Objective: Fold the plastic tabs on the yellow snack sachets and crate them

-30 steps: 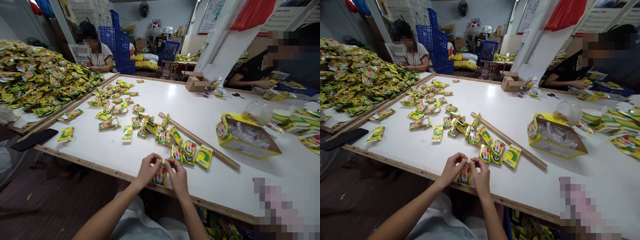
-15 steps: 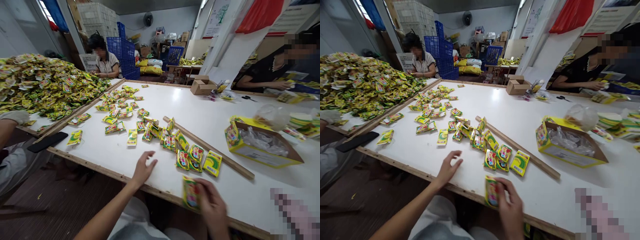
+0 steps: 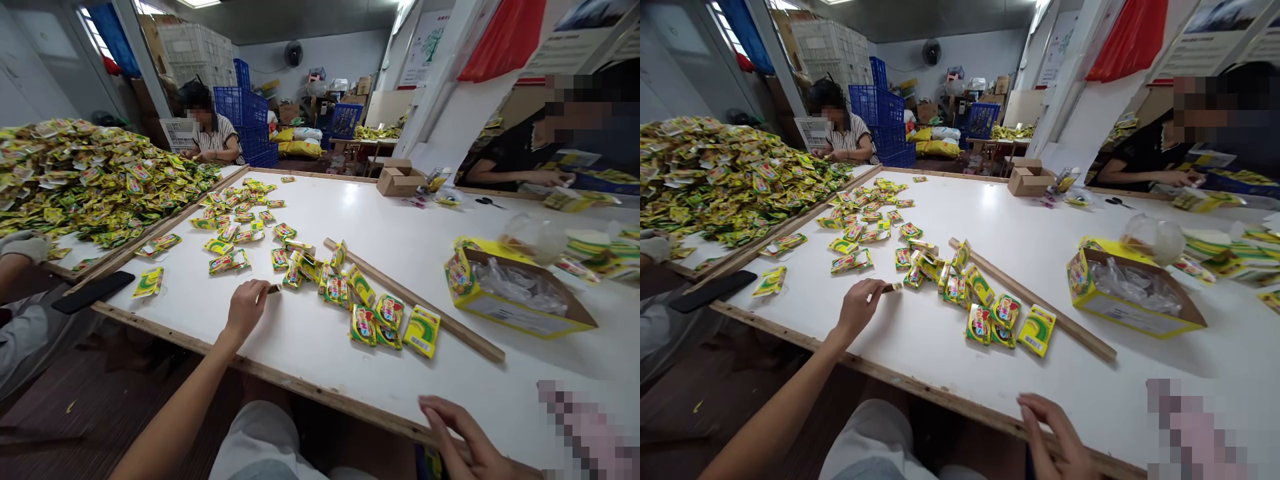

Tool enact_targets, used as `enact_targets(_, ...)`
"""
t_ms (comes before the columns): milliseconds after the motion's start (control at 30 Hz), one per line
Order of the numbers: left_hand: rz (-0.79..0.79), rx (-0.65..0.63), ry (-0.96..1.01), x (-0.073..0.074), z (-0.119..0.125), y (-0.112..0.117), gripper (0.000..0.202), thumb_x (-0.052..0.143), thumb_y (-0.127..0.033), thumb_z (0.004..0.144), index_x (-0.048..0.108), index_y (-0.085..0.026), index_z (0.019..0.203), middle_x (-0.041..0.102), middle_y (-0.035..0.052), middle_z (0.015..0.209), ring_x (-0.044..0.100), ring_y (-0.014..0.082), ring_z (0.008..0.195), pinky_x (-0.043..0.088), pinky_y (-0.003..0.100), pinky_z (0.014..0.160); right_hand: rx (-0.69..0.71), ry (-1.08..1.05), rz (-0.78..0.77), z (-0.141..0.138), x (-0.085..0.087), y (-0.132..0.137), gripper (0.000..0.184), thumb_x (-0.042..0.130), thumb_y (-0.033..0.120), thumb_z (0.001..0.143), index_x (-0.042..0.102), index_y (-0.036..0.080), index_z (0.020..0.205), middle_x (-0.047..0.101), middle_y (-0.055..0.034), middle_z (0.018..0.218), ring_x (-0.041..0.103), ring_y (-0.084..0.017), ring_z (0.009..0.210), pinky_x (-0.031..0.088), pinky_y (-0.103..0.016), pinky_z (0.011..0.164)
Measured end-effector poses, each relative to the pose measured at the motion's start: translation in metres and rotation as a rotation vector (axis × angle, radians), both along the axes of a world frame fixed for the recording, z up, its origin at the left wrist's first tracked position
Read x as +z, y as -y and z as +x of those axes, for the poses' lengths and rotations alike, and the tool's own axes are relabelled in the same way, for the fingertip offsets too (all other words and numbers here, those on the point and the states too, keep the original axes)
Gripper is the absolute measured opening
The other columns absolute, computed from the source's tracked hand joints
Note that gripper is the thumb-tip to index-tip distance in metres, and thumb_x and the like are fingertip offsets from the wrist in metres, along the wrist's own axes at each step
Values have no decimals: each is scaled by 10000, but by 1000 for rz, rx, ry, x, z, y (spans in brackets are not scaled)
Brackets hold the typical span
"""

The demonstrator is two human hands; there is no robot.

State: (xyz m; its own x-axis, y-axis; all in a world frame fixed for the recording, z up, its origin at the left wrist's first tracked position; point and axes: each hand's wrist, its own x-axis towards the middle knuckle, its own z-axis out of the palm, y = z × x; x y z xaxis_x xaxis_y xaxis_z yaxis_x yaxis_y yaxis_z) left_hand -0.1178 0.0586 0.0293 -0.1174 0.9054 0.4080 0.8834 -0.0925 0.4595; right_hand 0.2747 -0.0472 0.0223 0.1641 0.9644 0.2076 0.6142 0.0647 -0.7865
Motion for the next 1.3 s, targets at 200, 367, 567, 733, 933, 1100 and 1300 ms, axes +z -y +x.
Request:
enact_targets(200, -15, -429, 265, 26, 57, 25, 185, 495, -189, 891, 677, -210, 917, 672, 56, 825, 593, 178, 747, 451, 270, 665, 296, -210, 86, -91, -1, -36, 195, 587, 405, 841, 630, 252, 955, 644, -87, 1162, 611, -255, 1060, 525, -354, 851)
enact_targets(367, -116, -518, 477, 10, 96, 29, 188, 521, -246, 889, 700, -190, 883, 667, 50, 785, 574, 165, 722, 434, 255, 652, 380, -317, 47, -114, -19, -56, 221, 585, 367, 861, 558, 233, 1035, 660, -74, 1040, 651, -217, 908, 533, -356, 808)
enact_targets(567, -199, -480, 705, 2, 106, 22, 222, 525, -324, 888, 693, -181, 906, 629, 16, 721, 521, 142, 671, 415, 252, 649, 361, -310, 53, -110, -21, -56, 221, 607, 383, 849, 571, 222, 997, 654, -66, 968, 644, -216, 860, 528, -345, 782)
enact_targets(733, -220, -439, 936, -9, 111, 22, 265, 517, -383, 898, 541, -205, 1092, 534, -29, 687, 491, 114, 621, 385, 211, 580, 354, -383, 19, -111, -27, -54, 221, 603, 386, 854, 554, 224, 996, 659, -57, 896, 647, -213, 841, 537, -324, 749)
enact_targets(933, -320, -482, 1013, -33, 111, 41, 272, 656, -354, 812, 567, -183, 1003, 615, 20, 862, 583, 137, 735, 462, 243, 688, 325, -422, -43, -106, -37, -56, 322, 621, 417, 832, 595, 218, 1084, 687, -61, 891, 673, -218, 843, 552, -306, 711)
enact_targets(1100, -323, -477, 916, -34, 111, 44, 180, 596, -324, 852, 668, -161, 874, 671, 49, 822, 614, 180, 787, 483, 287, 751, 424, -390, -54, -105, -30, -69, 255, 593, 432, 852, 654, 203, 949, 689, -68, 934, 653, -222, 867, 529, -329, 781)
enact_targets(1300, -233, -464, 1086, -31, 119, 42, 239, 636, -317, 822, 603, -202, 1030, 681, 46, 921, 642, 188, 866, 506, 298, 773, 331, -452, 27, -113, -30, -76, 263, 615, 430, 840, 625, 204, 974, 675, -60, 886, 644, -212, 838, 531, -332, 758)
